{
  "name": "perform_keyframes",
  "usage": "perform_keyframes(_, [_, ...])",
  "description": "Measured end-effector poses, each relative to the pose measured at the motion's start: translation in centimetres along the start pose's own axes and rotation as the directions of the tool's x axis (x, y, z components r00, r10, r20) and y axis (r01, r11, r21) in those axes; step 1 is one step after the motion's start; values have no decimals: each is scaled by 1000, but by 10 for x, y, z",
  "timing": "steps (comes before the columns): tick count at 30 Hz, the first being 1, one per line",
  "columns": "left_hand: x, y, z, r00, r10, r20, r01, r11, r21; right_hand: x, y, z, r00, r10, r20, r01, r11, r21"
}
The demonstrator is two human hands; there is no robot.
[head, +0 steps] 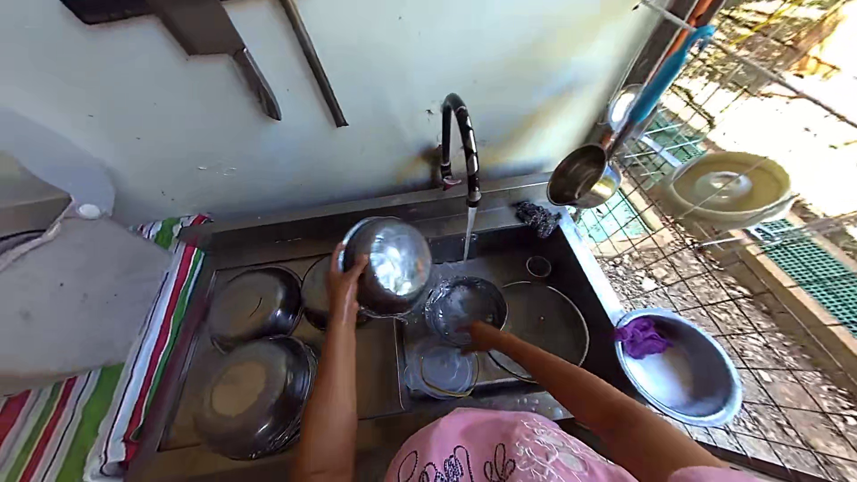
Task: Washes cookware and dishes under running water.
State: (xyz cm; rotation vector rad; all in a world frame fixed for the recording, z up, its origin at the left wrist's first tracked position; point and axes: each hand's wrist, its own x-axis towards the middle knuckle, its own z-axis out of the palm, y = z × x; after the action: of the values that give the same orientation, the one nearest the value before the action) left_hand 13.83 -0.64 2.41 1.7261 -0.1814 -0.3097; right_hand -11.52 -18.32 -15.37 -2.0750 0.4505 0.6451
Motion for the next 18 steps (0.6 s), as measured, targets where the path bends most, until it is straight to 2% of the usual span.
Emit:
perform_keyframes(2, [10, -17, -41, 983, -16, -183, 2, 997, -73, -2, 2, 4, 991, 67, 115, -24, 940, -341])
perform_keyframes(5, [31, -67, -79, 930, -47, -365, -23, 982, -186, -13, -16, -22, 989, 93, 116, -27, 882, -471])
perform_keyframes(7, [34, -97, -85, 902, -116, -415, 45, 983, -177, -21, -36, -51, 997, 60, 57, -28, 895, -445])
perform_keyframes(9, [35, -122, -80, 875, -192, -444, 194, 980, -40, -23, -51, -84, 999, -22, -49, 2, 922, -388])
perform_keyframes(12, [36, -148, -65, 824, -231, -517, 369, 911, 181, -19, -71, -133, 981, -93, -168, 40, 954, -296])
perform_keyframes(15, [32, -156, -65, 839, -251, -483, 406, 879, 249, -15, -90, -167, 969, -44, -243, -4, 982, -191])
perform_keyframes(18, [34, -154, -74, 852, -290, -435, 415, 881, 226, -17, -101, -185, 940, 38, -340, -33, 999, 19])
